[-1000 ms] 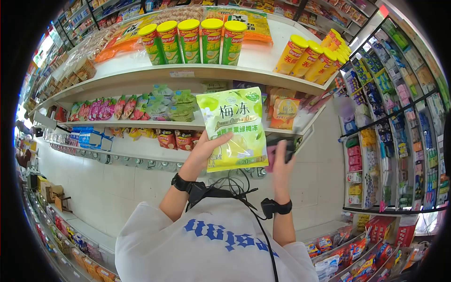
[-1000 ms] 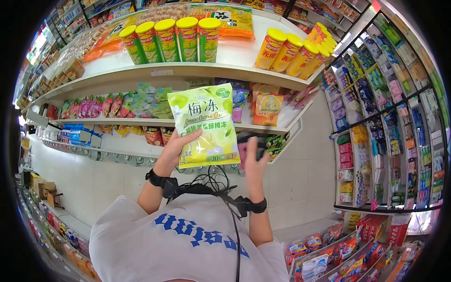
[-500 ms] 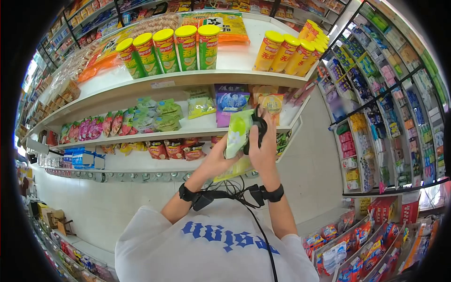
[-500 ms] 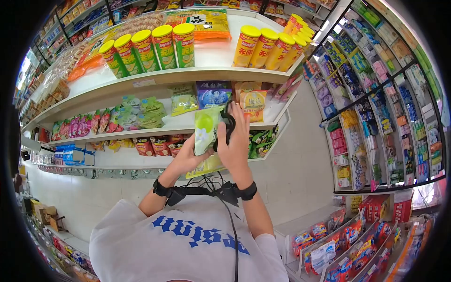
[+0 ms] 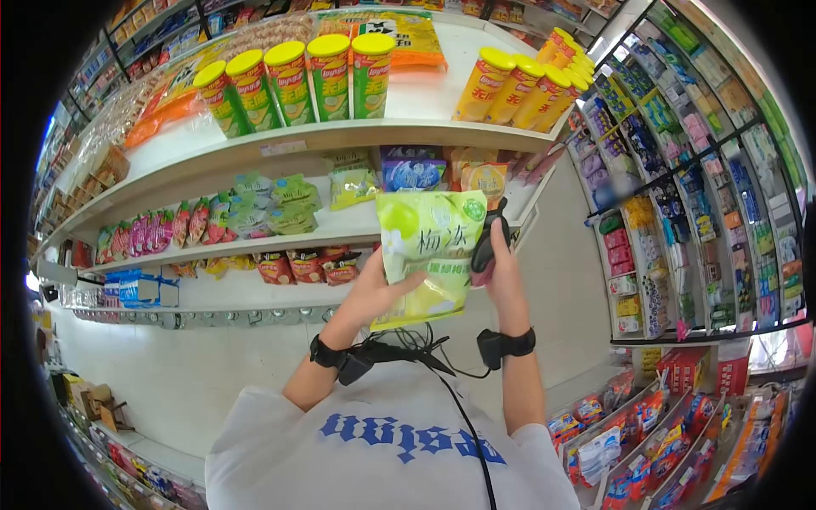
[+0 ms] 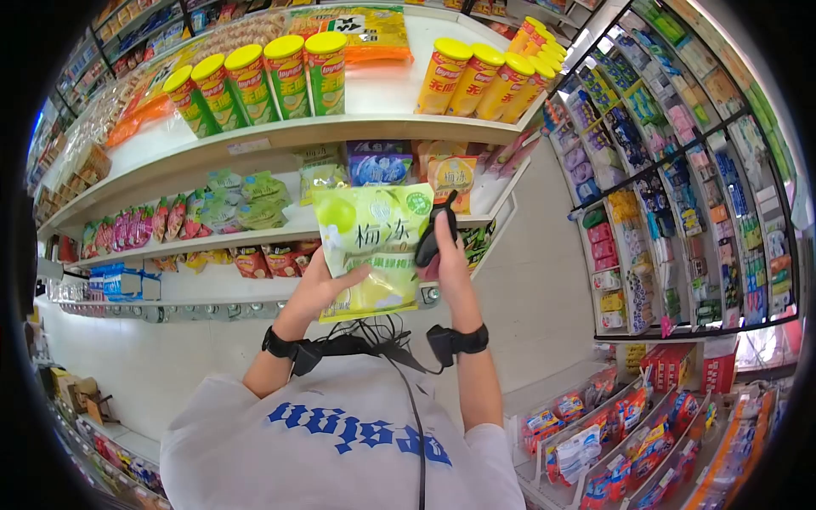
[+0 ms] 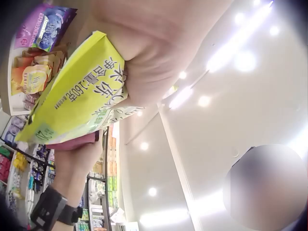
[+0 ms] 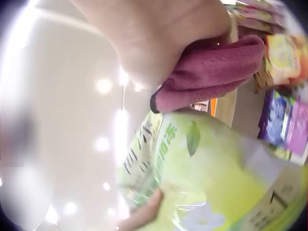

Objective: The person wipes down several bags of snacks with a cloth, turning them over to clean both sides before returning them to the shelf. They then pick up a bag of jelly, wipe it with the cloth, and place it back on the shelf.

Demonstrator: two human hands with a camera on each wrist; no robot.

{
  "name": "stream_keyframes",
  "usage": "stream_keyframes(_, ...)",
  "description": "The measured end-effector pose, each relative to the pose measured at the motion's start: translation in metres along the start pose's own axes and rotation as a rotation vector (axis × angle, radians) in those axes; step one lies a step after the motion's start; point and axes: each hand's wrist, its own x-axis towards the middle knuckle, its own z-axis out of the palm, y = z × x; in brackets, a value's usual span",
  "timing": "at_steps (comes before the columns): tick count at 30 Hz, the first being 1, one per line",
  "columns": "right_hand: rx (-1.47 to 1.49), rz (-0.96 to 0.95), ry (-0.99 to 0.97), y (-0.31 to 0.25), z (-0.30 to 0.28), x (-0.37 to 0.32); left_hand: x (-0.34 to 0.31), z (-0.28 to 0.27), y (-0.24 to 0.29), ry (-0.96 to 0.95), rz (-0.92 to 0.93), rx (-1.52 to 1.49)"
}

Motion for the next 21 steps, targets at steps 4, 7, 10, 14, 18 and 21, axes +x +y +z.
stream_keyframes(4,-0.265,-0.199,-0.095,-0.002,0.036,-0.032,-0.005,0.002,0.012,0.093,0.027,-0.033)
stream_keyframes(7,-0.315,0.036,-0.093,0.006,0.038,-0.033,-0.011,-0.004,0.008,0.095,-0.030,-0.052)
stream_keyframes(10,-0.369,-0.081,-0.017,0.030,0.039,-0.028,-0.013,-0.009,0.001,0.137,-0.146,-0.135)
stream_keyframes(14,-0.113,-0.057,0.151,0.029,0.027,-0.006,-0.015,-0.025,-0.001,0.107,-0.205,-0.083)
stream_keyframes(18,-0.116,-0.215,0.138,0.010,0.045,0.014,-0.020,-0.035,0.001,-0.013,-0.232,-0.077)
stream_keyframes(21,-0.122,-0.257,0.170,0.017,0.061,0.012,-0.021,-0.038,0.003,0.109,-0.277,-0.171)
